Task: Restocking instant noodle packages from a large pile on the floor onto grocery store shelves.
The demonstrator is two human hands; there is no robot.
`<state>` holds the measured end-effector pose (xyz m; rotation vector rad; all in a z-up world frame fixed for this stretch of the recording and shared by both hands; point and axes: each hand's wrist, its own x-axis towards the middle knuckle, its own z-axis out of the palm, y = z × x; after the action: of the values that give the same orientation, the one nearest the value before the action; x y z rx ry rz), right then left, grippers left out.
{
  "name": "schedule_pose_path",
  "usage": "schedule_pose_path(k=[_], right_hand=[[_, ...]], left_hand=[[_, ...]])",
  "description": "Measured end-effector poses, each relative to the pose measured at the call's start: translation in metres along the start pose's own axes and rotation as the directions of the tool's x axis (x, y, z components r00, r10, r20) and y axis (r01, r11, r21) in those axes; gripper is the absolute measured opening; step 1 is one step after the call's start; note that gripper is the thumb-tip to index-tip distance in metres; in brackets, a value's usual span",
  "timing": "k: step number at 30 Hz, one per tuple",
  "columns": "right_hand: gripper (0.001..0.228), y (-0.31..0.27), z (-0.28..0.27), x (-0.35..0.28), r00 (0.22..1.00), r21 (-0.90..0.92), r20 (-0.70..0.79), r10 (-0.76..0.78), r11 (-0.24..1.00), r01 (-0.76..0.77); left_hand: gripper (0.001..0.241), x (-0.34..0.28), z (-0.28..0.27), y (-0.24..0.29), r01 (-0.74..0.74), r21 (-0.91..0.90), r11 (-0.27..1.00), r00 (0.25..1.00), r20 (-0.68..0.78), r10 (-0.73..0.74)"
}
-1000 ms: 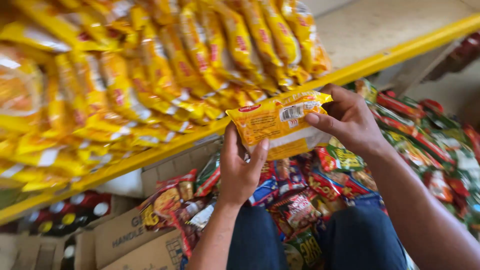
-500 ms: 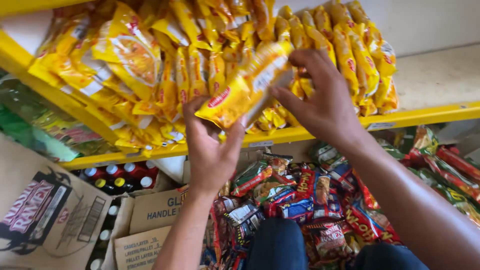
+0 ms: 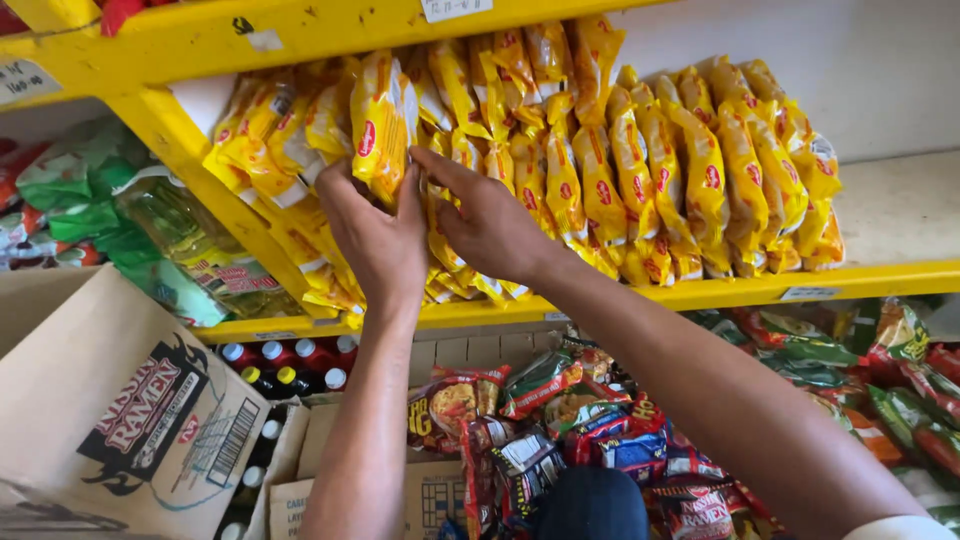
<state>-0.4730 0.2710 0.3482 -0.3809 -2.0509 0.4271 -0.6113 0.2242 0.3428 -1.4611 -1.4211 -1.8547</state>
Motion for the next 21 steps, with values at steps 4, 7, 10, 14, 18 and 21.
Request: schedule_pose_path(k=[4, 7, 10, 14, 18, 21], right_hand=[[0.07, -0.014, -0.004, 0.011, 0.996, 0.042, 0.067, 0.057, 0.997, -0.06], [0.073, -0.014, 0.002, 0.018, 0.948, -0.04, 0.116, 0.297, 0.955, -0.294], [0.07, 0.002, 0.015, 0.024, 0.995, -0.056, 0.0, 0.103, 0.993, -0.103], [0.061, 0.002, 0.02, 0.036, 0.989, -0.139, -0.033, 0.142, 0.98, -0.146], [0.054, 0.007, 0.022, 0.038, 0.998, -0.302, -0.049, 0.039, 0.952, -0.052], [0.052, 0.006, 0.024, 0.031, 0.999, -0.378, -0.052, -0.002, 0.926, -0.018]], left_hand=[[0.048, 0.005, -0.001, 0.0, -0.002, 0.082, 0.997, 1.0, -0.003, 0.002], [0.052, 0.01, -0.003, -0.001, -0.078, 0.322, 0.944, 0.997, 0.017, 0.076], [0.053, 0.018, -0.008, -0.004, -0.062, 0.349, 0.935, 0.997, 0.058, 0.044], [0.051, 0.031, -0.024, 0.0, -0.074, 0.445, 0.892, 0.988, 0.155, 0.004], [0.062, 0.045, -0.036, 0.008, -0.333, 0.408, 0.85, 0.943, 0.145, 0.3], [0.057, 0.053, -0.033, 0.008, -0.391, 0.403, 0.827, 0.919, 0.217, 0.329]])
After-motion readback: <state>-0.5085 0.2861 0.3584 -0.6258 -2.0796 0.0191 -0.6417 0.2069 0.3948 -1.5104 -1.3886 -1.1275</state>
